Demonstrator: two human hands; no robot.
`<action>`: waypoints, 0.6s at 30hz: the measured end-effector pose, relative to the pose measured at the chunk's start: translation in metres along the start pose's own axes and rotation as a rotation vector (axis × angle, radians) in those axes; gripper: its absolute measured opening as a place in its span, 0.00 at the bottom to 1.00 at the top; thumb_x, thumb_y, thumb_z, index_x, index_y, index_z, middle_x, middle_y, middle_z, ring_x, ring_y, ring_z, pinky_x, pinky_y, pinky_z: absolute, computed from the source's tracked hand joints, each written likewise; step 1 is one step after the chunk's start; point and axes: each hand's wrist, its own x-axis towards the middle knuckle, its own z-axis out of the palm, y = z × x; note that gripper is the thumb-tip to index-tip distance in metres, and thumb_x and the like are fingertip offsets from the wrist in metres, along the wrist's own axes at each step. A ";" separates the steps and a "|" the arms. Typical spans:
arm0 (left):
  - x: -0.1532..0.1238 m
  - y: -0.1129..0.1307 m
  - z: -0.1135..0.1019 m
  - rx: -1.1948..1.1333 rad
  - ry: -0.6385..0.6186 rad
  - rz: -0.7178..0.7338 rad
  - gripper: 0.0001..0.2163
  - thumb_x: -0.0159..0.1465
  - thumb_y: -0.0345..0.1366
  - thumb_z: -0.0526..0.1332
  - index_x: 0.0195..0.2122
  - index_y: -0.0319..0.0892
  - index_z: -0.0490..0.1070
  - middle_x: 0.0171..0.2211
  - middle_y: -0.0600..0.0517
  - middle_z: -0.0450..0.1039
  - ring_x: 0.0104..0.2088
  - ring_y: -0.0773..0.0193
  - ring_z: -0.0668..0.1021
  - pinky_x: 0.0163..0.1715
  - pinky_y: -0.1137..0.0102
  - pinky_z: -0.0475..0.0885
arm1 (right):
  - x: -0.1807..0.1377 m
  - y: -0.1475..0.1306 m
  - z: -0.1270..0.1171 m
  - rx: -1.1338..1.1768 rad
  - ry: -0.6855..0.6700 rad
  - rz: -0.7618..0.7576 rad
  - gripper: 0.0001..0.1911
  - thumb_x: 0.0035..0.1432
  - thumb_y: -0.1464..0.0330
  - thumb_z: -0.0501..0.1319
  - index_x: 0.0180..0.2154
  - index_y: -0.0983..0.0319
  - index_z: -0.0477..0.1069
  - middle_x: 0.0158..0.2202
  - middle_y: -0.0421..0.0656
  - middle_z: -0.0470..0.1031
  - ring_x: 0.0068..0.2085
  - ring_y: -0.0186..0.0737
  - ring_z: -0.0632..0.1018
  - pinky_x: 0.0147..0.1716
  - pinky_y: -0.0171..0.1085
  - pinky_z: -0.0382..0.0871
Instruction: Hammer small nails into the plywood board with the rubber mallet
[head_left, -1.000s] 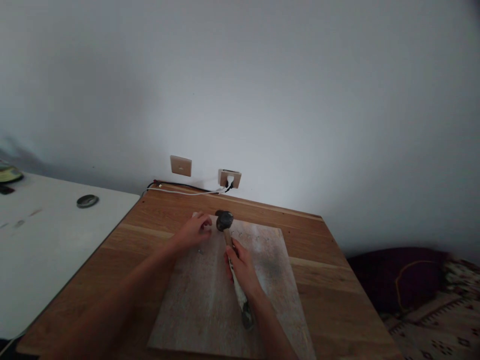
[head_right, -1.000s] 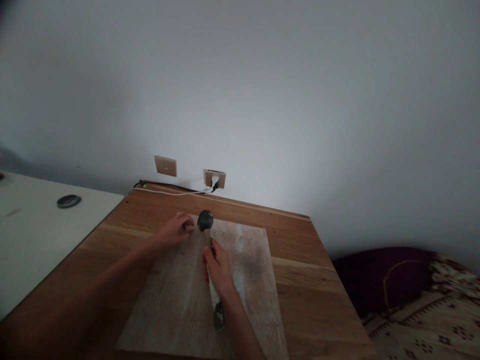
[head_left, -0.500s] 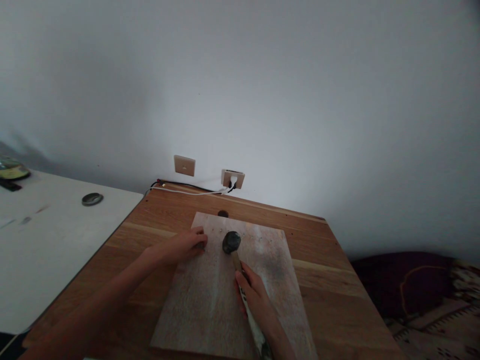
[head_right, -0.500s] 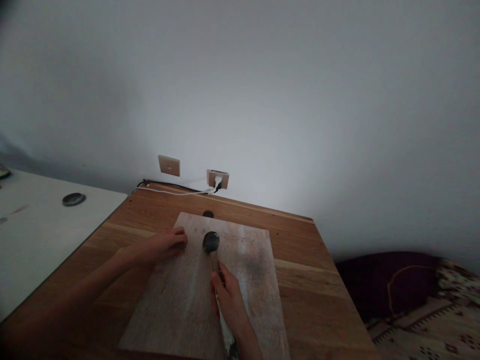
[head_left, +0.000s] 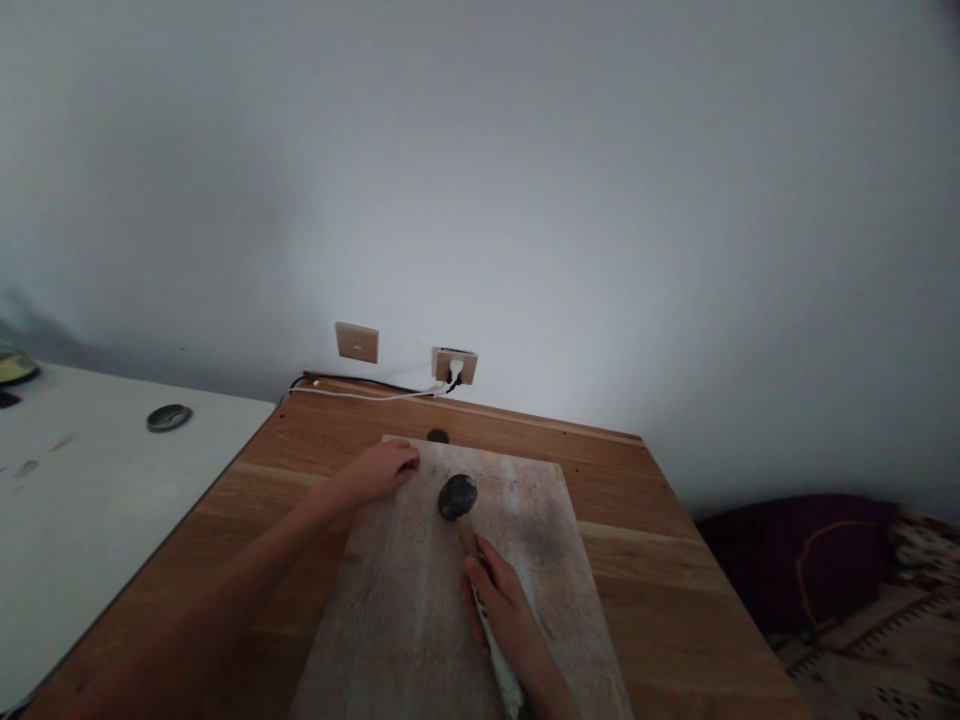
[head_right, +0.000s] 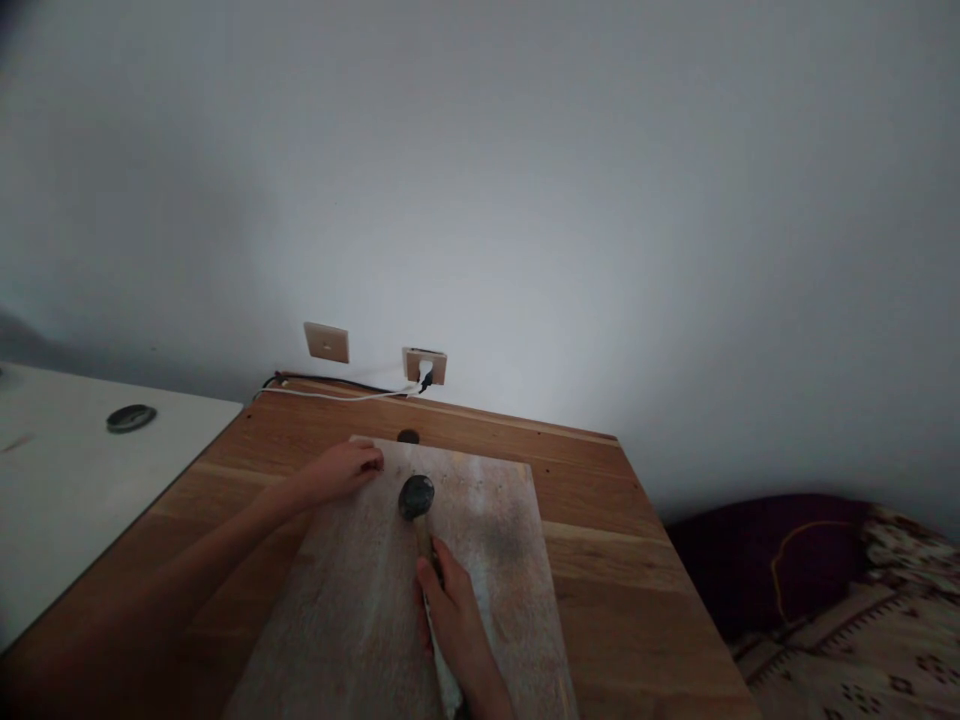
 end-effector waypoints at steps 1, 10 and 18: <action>0.001 0.002 0.000 0.028 -0.006 0.006 0.07 0.66 0.29 0.57 0.35 0.42 0.75 0.40 0.46 0.77 0.41 0.57 0.79 0.44 0.66 0.71 | 0.000 0.000 0.000 0.003 -0.008 -0.005 0.30 0.61 0.44 0.60 0.50 0.61 0.73 0.25 0.36 0.68 0.15 0.30 0.64 0.11 0.32 0.57; 0.009 0.008 0.001 0.069 0.012 0.011 0.10 0.66 0.28 0.56 0.34 0.40 0.77 0.40 0.43 0.78 0.43 0.54 0.79 0.47 0.62 0.72 | -0.001 -0.001 0.000 0.019 -0.005 0.004 0.29 0.61 0.44 0.60 0.50 0.60 0.73 0.25 0.35 0.68 0.15 0.30 0.63 0.11 0.32 0.57; 0.004 0.004 0.026 -0.205 0.142 -0.095 0.08 0.65 0.30 0.58 0.38 0.41 0.77 0.40 0.45 0.77 0.42 0.56 0.79 0.47 0.64 0.73 | 0.000 -0.002 0.001 0.012 -0.002 -0.029 0.24 0.62 0.45 0.61 0.42 0.59 0.72 0.24 0.35 0.67 0.15 0.30 0.63 0.11 0.32 0.56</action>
